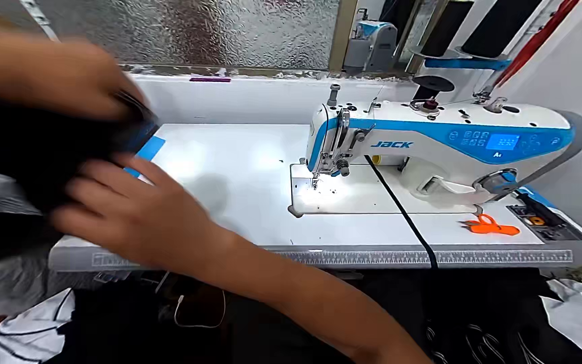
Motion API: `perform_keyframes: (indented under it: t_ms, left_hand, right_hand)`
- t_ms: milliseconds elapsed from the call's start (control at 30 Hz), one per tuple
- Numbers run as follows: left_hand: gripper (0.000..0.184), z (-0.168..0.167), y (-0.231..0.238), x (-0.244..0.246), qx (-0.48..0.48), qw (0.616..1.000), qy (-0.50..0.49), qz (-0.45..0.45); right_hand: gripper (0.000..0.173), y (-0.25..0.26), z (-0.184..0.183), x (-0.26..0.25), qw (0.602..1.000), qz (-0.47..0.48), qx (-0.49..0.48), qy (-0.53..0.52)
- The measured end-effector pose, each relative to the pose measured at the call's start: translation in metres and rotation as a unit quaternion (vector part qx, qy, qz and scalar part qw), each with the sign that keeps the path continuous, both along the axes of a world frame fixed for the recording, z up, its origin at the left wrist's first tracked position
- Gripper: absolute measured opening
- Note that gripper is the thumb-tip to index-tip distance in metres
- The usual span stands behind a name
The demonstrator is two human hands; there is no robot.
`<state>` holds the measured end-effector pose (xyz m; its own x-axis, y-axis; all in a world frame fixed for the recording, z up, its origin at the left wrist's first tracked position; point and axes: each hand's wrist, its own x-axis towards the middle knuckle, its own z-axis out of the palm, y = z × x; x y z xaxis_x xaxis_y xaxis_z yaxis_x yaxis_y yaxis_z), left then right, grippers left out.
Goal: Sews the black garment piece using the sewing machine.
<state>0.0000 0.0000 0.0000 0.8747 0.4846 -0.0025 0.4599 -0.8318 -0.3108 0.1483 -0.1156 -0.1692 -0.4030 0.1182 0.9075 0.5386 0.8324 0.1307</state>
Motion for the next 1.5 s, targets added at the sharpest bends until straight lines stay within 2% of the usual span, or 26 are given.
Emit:
perform_keyframes:
  t_ms: [67, 133, 200, 233, 300, 367, 433, 467, 567, 633, 733, 800, 967, 1100, 1167, 1267, 1333, 1433, 1500]
  left_hand:
    - [0.025, -0.097, 0.036, 0.083, -0.141, 0.988, 0.031, 0.058]
    - [0.023, -0.182, 0.062, 0.147, -0.240, 0.969, 0.043, 0.044]
    - [0.020, -0.233, 0.080, 0.194, -0.294, 0.956, 0.015, 0.011]
    - [0.018, -0.242, 0.086, 0.210, -0.302, 0.953, -0.011, -0.001]
    - [0.021, -0.239, 0.089, 0.227, -0.266, 0.961, -0.074, -0.016]
    - [0.032, -0.229, 0.076, 0.222, -0.158, 0.975, -0.148, -0.047]
    - [0.022, -0.216, 0.050, 0.207, -0.065, 0.972, -0.210, -0.089]
    - [0.016, -0.218, 0.035, 0.200, -0.051, 0.966, -0.231, -0.106]
    - [0.025, -0.262, 0.009, 0.189, -0.084, 0.967, -0.225, -0.087]
    - [0.035, -0.285, 0.006, 0.187, -0.051, 0.975, -0.215, -0.031]
    - [0.041, -0.289, -0.007, 0.189, 0.006, 0.975, -0.211, 0.073]
    - [0.045, -0.289, -0.017, 0.195, 0.003, 0.972, -0.197, 0.128]
    - [0.036, -0.272, 0.004, 0.231, -0.022, 0.969, -0.160, 0.184]
    - [0.014, -0.243, 0.046, 0.258, -0.128, 0.957, -0.218, 0.142]
    - [0.021, -0.243, 0.055, 0.260, -0.162, 0.944, -0.261, 0.118]
    - [0.024, -0.276, 0.040, 0.250, -0.089, 0.967, -0.225, 0.077]
    - [0.028, -0.296, 0.013, 0.236, -0.033, 0.973, -0.225, 0.038]
    - [0.042, -0.298, -0.007, 0.228, 0.013, 0.976, -0.218, 0.022]
    - [0.039, -0.292, -0.002, 0.232, 0.006, 0.974, -0.220, 0.043]
  right_hand:
    - [0.013, 0.001, -0.059, 0.069, 0.995, -0.036, -0.070, -0.068]
    - [0.013, -0.002, -0.109, 0.129, 0.980, -0.073, -0.137, -0.125]
    - [0.013, 0.000, -0.132, 0.180, 0.963, -0.094, -0.176, -0.179]
    - [0.013, 0.003, -0.136, 0.201, 0.954, -0.103, -0.184, -0.213]
    - [0.015, 0.012, -0.135, 0.232, 0.942, -0.093, -0.185, -0.264]
    - [0.018, 0.020, -0.129, 0.248, 0.938, -0.074, -0.174, -0.291]
    - [0.020, 0.027, -0.125, 0.254, 0.933, -0.078, -0.157, -0.314]
    - [0.021, 0.029, -0.125, 0.256, 0.930, -0.082, -0.153, -0.325]
    - [0.023, 0.034, -0.126, 0.260, 0.929, -0.075, -0.158, -0.325]
    - [0.021, 0.036, -0.125, 0.264, 0.929, -0.058, -0.174, -0.320]
    - [0.019, 0.039, -0.123, 0.274, 0.918, 0.034, -0.231, -0.321]
    - [0.018, 0.037, -0.124, 0.284, 0.900, 0.096, -0.266, -0.332]
    - [0.018, 0.055, -0.128, 0.308, 0.897, 0.108, -0.324, -0.280]
    - [0.016, 0.071, -0.131, 0.331, 0.912, 0.030, -0.326, -0.248]
    - [0.016, 0.068, -0.130, 0.333, 0.922, -0.004, -0.286, -0.263]
    - [0.019, 0.045, -0.123, 0.326, 0.922, -0.020, -0.252, -0.293]
    - [0.021, 0.034, -0.120, 0.321, 0.916, 0.018, -0.260, -0.305]
    - [0.022, 0.038, -0.121, 0.318, 0.907, 0.042, -0.283, -0.308]
    - [0.021, 0.052, -0.128, 0.321, 0.909, 0.051, -0.312, -0.270]
